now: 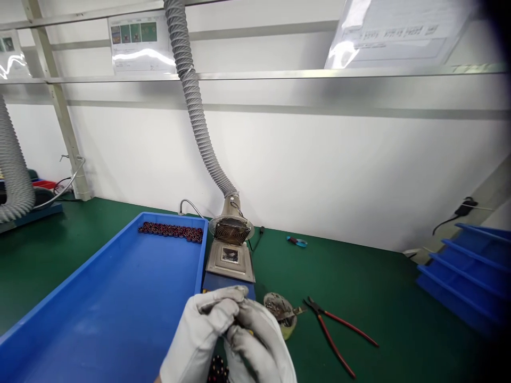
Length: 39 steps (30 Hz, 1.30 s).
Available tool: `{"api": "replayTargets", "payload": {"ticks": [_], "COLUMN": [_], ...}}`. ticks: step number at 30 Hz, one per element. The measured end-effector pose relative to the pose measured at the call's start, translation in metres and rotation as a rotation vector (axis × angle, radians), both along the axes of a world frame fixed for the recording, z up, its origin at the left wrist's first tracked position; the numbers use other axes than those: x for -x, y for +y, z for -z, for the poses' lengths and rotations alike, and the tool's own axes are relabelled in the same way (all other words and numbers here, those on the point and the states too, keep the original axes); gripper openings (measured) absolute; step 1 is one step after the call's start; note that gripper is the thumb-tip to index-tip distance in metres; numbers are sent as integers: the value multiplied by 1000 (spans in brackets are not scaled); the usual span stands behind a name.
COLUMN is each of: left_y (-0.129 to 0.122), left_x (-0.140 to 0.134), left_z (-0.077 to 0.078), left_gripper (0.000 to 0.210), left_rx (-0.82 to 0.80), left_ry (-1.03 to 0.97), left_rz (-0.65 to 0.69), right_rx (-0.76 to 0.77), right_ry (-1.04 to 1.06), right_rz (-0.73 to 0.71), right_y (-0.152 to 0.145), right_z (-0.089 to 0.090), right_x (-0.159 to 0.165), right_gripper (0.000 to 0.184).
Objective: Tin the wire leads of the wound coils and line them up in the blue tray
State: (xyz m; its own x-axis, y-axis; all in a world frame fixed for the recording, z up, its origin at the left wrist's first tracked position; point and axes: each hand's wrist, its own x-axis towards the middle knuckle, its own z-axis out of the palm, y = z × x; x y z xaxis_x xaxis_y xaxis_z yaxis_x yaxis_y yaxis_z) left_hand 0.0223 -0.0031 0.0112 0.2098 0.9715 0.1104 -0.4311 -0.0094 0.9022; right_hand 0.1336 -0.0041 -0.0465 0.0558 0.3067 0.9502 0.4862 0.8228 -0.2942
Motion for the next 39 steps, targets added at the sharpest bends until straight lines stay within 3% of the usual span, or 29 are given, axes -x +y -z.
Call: {"api": "replayTargets", "payload": {"ticks": [2, 6, 8, 11, 13, 17, 19, 22, 26, 29, 33, 39], "left_y": [2, 7, 8, 5, 2, -4, -5, -3, -3, -4, -3, 6], "left_x": [-4, 8, 14, 15, 11, 7, 10, 13, 8, 6, 13, 24], "left_z": [7, 8, 2, -6, -7, 4, 7, 3, -7, -9, -9, -5], "left_gripper": [20, 18, 21, 32, 25, 14, 13, 22, 27, 17, 18, 20], "left_rx": [25, -113, -96, 19, 43, -30, -96, -118, 20, 78, 63, 5], "left_ry": [-149, -383, -326, -79, 49, 28, -40, -46, 50, 19, 7, -209], "left_rz": [-134, -337, -348, -173, -150, -449, -536, -470, -259, -265, -245, -382], "right_rx": [-15, 14, 37, 43, 27, 8, 12, 22, 56, 59, 57, 76], "right_ry": [40, 204, 248, 252, 262, 259, 271, 323, 278, 274, 222, 232], "right_rz": [38, 110, 136, 119, 109, 115, 98, 88, 85, 80, 7, 35], "right_y": [-1, -4, -5, -8, -8, -7, -7, -8, -9, -9, -9, -7], "right_z": [0, -2, -3, -3, -3, -6, -8, -11, -10, -9, -8, -8], "right_x": [4, 14, 16, 18, 19, 23, 25, 25, 24, 24, 22, 18], "right_gripper": [36, 30, 29, 27, 26, 26, 26, 26, 18, 12, 16, 25]}}
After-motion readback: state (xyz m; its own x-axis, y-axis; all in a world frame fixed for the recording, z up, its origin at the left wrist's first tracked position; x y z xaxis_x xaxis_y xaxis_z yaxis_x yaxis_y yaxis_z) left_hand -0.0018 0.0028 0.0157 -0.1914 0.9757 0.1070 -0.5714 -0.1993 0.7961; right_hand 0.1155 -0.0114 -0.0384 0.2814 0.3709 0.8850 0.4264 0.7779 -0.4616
